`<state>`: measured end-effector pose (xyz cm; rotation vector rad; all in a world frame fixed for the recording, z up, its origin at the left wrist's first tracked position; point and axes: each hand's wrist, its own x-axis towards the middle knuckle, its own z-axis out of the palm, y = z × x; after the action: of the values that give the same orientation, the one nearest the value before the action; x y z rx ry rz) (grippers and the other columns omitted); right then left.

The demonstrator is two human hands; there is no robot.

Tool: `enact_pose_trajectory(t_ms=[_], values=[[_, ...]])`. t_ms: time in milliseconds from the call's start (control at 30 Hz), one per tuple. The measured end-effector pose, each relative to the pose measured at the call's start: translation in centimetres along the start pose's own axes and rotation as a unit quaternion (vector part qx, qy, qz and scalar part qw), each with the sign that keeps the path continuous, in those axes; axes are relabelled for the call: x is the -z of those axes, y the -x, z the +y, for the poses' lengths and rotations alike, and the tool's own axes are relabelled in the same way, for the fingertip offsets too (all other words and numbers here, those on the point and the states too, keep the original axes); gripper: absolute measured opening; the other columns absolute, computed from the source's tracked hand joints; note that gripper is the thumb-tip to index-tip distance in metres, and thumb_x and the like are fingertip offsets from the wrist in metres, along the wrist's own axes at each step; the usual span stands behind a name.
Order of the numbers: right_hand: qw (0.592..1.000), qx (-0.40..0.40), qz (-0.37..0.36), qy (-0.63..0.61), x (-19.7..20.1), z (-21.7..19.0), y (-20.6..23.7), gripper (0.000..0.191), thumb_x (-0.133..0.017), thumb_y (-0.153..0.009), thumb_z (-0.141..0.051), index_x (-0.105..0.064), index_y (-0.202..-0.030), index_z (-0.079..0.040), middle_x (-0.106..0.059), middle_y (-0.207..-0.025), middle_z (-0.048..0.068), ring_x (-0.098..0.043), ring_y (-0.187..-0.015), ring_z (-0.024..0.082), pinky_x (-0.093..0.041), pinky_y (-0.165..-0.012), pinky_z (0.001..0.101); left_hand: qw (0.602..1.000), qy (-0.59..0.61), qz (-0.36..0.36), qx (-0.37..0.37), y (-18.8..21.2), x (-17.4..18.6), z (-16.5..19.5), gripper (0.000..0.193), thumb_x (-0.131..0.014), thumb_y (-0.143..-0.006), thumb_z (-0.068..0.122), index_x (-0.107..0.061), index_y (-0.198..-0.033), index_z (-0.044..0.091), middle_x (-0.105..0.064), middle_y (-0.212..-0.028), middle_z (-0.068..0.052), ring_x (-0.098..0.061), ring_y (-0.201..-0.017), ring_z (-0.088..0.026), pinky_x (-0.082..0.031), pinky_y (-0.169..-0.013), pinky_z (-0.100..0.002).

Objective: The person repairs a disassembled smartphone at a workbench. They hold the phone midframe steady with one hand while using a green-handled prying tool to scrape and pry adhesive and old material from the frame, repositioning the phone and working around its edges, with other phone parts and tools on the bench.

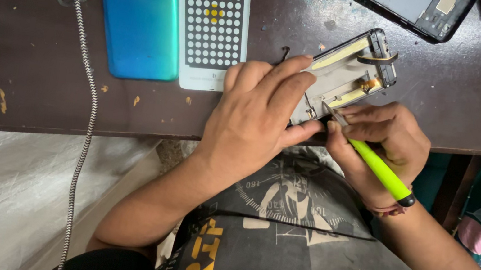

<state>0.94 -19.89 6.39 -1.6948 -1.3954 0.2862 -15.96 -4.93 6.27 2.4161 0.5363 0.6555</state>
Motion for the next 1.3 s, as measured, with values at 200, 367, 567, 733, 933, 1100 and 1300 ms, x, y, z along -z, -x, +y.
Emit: enact_pose_trajectory(t_ms=[200, 367, 567, 733, 933, 1100, 1300], values=[[1.0, 0.007, 0.008, -0.004, -0.4, 0.0, 0.4, 0.026, -0.089, -0.087, 0.003, -0.064, -0.094, -0.001, -0.067, -0.103, 0.015, -0.075, -0.1, 0.026, -0.062, -0.084, 0.0303, 1.0, 0.011, 0.0, 0.002, 0.0, 0.1, 0.0, 0.067, -0.09, -0.081, 0.034, -0.057, -0.13, 0.004, -0.055, -0.147, -0.006, -0.054, -0.112, -0.027, -0.041, -0.103, -0.044], [1.0, 0.014, 0.022, 0.017, -0.7, 0.2, 0.7, 0.029, -0.091, -0.085, 0.004, -0.063, -0.09, -0.002, -0.067, -0.102, 0.014, -0.075, -0.103, 0.026, -0.062, -0.083, 0.0309, 1.0, 0.011, -0.001, 0.003, 0.0, 0.1, 0.1, 0.064, -0.09, -0.082, 0.033, -0.058, -0.129, 0.004, -0.055, -0.147, -0.007, -0.054, -0.112, -0.027, -0.041, -0.103, -0.045], [0.999, 0.025, 0.036, 0.03, -1.0, 0.3, 1.0, 0.03, -0.092, -0.086, 0.005, -0.062, -0.089, -0.002, -0.067, -0.101, 0.014, -0.076, -0.103, 0.027, -0.063, -0.082, 0.0309, 1.0, 0.005, -0.001, 0.001, 0.0, 0.0, 0.2, 0.063, -0.09, -0.081, 0.033, -0.058, -0.128, 0.004, -0.055, -0.147, -0.007, -0.054, -0.112, -0.027, -0.041, -0.103, -0.045], [0.997, 0.033, 0.044, 0.048, -1.1, 0.3, 1.1, 0.033, -0.093, -0.085, 0.004, -0.061, -0.088, -0.002, -0.067, -0.099, 0.014, -0.076, -0.103, 0.027, -0.063, -0.082, 0.0311, 1.0, 0.006, 0.002, -0.002, 0.1, -0.1, 0.3, 0.063, -0.09, -0.081, 0.032, -0.058, -0.127, 0.004, -0.054, -0.147, -0.007, -0.054, -0.112, -0.027, -0.041, -0.103, -0.046], [0.997, 0.036, 0.046, 0.051, -1.1, 0.3, 1.0, 0.032, -0.093, -0.085, 0.004, -0.062, -0.087, -0.001, -0.067, -0.099, 0.014, -0.076, -0.102, 0.027, -0.062, -0.081, 0.0312, 1.0, 0.008, 0.003, 0.0, 0.2, -0.1, 0.3, 0.063, -0.09, -0.082, 0.032, -0.057, -0.127, 0.004, -0.054, -0.148, -0.008, -0.053, -0.111, -0.027, -0.041, -0.103, -0.045], [0.998, 0.032, 0.039, 0.034, -0.8, 0.2, 0.8, 0.027, -0.09, -0.088, 0.005, -0.064, -0.09, 0.0, -0.066, -0.101, 0.016, -0.075, -0.103, 0.028, -0.062, -0.082, 0.0309, 1.0, 0.005, 0.007, 0.0, 0.1, -0.1, 0.2, 0.065, -0.09, -0.08, 0.033, -0.056, -0.128, 0.005, -0.054, -0.146, -0.006, -0.054, -0.111, -0.027, -0.042, -0.102, -0.044], [0.999, 0.024, 0.023, -0.01, -0.4, 0.1, 0.4, 0.026, -0.087, -0.09, 0.006, -0.062, -0.093, -0.001, -0.068, -0.1, 0.014, -0.076, -0.097, 0.023, -0.062, -0.084, 0.0304, 1.0, 0.008, 0.01, 0.005, 0.0, 0.0, 0.2, 0.065, -0.09, -0.082, 0.033, -0.055, -0.129, 0.005, -0.054, -0.147, -0.005, -0.054, -0.111, -0.027, -0.042, -0.102, -0.044]])
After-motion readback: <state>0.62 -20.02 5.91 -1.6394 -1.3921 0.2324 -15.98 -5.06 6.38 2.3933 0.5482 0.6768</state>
